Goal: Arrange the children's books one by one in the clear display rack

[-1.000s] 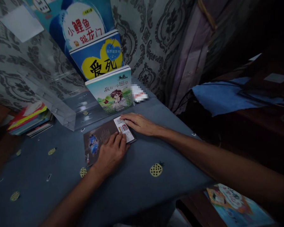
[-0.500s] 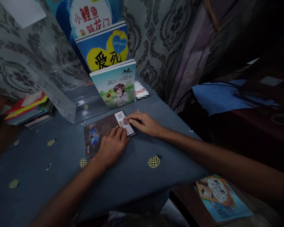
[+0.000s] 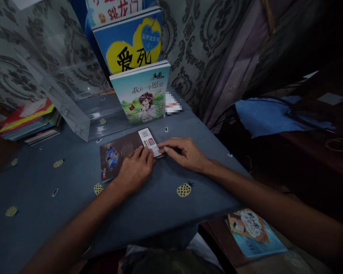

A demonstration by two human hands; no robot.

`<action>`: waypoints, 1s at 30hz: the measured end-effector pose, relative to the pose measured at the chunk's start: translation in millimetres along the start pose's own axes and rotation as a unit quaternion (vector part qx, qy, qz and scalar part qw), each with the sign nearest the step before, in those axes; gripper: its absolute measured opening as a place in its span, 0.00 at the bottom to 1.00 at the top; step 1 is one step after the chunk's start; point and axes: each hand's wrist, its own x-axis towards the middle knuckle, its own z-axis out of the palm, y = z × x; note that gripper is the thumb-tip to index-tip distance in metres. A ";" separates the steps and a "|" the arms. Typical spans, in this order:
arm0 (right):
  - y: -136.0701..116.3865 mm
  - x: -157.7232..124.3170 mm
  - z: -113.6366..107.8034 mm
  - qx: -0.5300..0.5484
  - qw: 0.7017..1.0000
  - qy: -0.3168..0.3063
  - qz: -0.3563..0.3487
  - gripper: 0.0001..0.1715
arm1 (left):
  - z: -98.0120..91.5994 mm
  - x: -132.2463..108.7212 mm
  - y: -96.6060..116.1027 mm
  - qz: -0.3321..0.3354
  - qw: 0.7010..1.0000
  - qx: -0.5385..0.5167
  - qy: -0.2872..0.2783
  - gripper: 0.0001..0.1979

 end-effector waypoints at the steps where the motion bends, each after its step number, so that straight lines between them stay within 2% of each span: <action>1: 0.1 0.0 -0.3 0.002 1.000 0.001 -0.002 0.16 | -0.2 0.0 -0.1 0.001 1.000 0.000 -0.004 0.15; 9: -0.1 0.3 -2.7 0.025 0.999 0.012 -0.019 0.16 | -6.9 0.8 -0.7 0.008 1.000 0.015 -0.025 0.16; 16: -1.4 -0.7 -3.5 0.013 0.999 0.019 -0.033 0.15 | -5.2 -0.5 -0.9 0.005 1.000 0.009 -0.017 0.16; 23: 0.8 -2.9 1.5 -0.101 0.986 0.006 -0.134 0.12 | -5.0 0.2 3.0 0.005 1.000 -0.007 0.006 0.14; 25: -1.0 -4.1 2.4 -0.113 0.982 0.001 -0.153 0.12 | -10.4 2.8 -3.8 0.005 0.999 -0.039 -0.007 0.14; 27: -3.5 -4.8 2.4 -0.118 0.980 -0.003 -0.163 0.11 | -15.8 4.7 -20.2 -0.008 0.996 -0.083 -0.035 0.15; 30: -7.9 -4.7 1.6 -0.117 0.978 -0.006 -0.174 0.11 | -19.5 1.8 -59.8 -0.093 0.986 -0.120 -0.072 0.14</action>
